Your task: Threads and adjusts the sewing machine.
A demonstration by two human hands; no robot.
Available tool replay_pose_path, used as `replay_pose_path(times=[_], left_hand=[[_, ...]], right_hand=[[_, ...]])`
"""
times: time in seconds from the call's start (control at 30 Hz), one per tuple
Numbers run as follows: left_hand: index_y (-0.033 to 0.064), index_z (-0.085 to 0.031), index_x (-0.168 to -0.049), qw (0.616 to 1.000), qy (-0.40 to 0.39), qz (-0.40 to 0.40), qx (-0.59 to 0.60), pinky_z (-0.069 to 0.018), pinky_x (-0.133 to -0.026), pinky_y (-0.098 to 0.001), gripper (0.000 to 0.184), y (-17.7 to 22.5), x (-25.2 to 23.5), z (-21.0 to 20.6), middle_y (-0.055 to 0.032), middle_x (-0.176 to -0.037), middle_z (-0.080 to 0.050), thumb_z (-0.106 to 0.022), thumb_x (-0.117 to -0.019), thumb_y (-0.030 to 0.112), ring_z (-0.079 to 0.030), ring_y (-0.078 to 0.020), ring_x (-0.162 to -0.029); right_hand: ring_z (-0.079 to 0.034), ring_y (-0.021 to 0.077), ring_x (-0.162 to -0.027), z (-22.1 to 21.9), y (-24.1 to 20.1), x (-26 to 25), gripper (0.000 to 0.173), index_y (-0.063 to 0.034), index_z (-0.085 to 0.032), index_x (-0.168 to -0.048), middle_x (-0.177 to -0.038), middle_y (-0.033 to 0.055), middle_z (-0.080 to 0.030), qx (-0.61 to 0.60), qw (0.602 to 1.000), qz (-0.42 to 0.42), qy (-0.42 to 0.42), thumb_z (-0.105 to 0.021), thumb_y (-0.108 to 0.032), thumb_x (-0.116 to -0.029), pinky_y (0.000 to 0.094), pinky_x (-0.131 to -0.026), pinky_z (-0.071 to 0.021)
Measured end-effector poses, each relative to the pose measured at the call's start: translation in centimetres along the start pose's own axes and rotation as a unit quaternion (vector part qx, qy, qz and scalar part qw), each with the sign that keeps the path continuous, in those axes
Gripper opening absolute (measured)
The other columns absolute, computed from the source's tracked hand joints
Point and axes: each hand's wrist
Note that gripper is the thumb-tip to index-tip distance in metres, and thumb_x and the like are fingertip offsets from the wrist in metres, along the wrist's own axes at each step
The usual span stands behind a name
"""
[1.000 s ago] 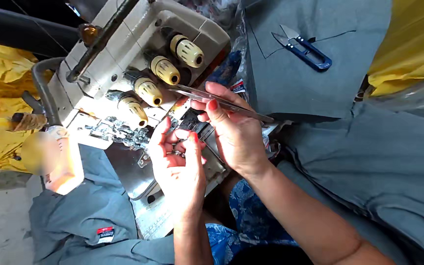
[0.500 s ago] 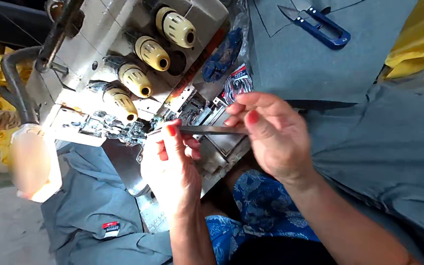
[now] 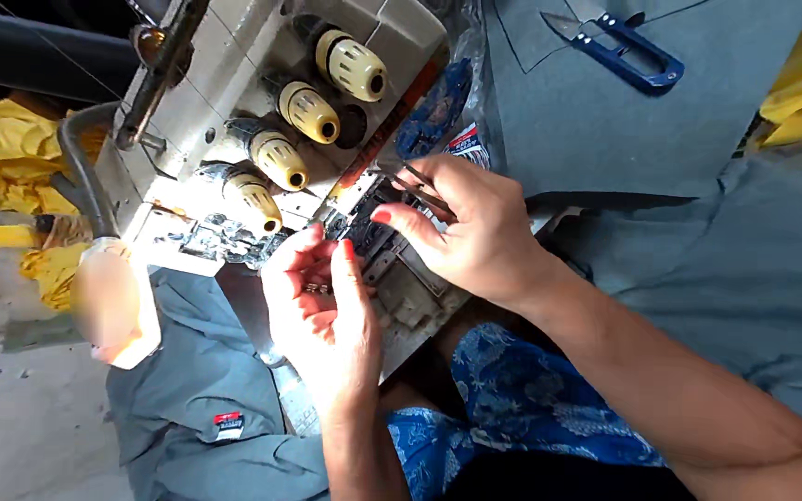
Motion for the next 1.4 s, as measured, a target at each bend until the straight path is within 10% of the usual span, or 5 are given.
replay_pose_path(times=[0.17,0.53,0.77,1.17,1.4], left_hand=[[0.0096,-0.053,-0.120,0.998,0.009,0.053,0.030,-0.0627,-0.065,-0.0204,0.028,-0.3,-0.6,0.7,0.0084,-0.102,-0.064,-0.058,-0.0956,-0.001,-0.070,-0.0017,-0.083],[0.0036,-0.059,-0.125,0.987,-0.022,0.154,0.046,-0.0590,-0.056,-0.0169,0.025,0.8,-1.9,1.1,0.0036,-0.104,-0.070,-0.053,-0.1004,0.002,-0.070,-0.0016,-0.072],[0.0024,-0.067,-0.116,0.990,-0.050,0.121,0.043,-0.0463,-0.044,-0.0117,0.023,1.2,-3.1,-0.5,0.0097,-0.062,-0.060,-0.047,-0.1074,0.010,-0.054,0.0030,-0.046],[0.0006,-0.058,-0.114,0.992,0.008,0.124,0.032,-0.0507,-0.045,-0.0113,0.017,0.9,-1.9,0.1,0.0076,-0.076,-0.063,-0.048,-0.1001,0.000,-0.059,0.0041,-0.051],[-0.0001,-0.064,-0.116,0.985,-0.014,0.152,0.077,-0.0464,-0.044,-0.0097,0.022,1.2,-2.5,0.1,0.0059,-0.079,-0.068,-0.048,-0.1019,0.001,-0.056,0.0043,-0.050]], right_hand=[[-0.065,0.0198,-0.073,-3.1,1.2,-2.0,0.020,0.0031,-0.074,-0.098,-0.087,0.0156,-0.066,-0.009,0.994,0.099,0.054,-0.077,-0.015,-0.0902,0.0278,-0.057,-0.0512],[-0.066,0.0181,-0.079,-2.7,-0.3,-2.2,0.013,0.0039,-0.069,-0.100,-0.094,0.0144,-0.066,-0.074,0.997,0.005,-0.024,-0.067,-0.008,-0.0949,0.0287,-0.066,-0.0547],[-0.056,0.0066,-0.072,-1.5,-0.4,-0.8,0.013,-0.0004,-0.063,-0.089,-0.085,0.0069,-0.060,-0.127,0.990,-0.046,-0.031,-0.063,-0.010,-0.0974,0.0165,-0.063,-0.0475],[-0.054,0.0087,-0.065,-6.3,-2.4,-2.3,0.017,0.0018,-0.066,-0.097,-0.083,0.0082,-0.062,-0.178,0.962,-0.183,0.093,-0.077,-0.010,-0.0888,0.0207,-0.059,-0.0473],[-0.048,0.0028,-0.063,-3.3,-2.8,-1.6,0.011,-0.0014,-0.061,-0.091,-0.080,0.0035,-0.057,-0.220,0.955,-0.200,-0.012,-0.065,-0.009,-0.0974,0.0160,-0.057,-0.0415]])
Point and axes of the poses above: each hand's wrist, its own x-axis away from the middle knuckle, its own z-axis out of the back of the hand, y = z × x
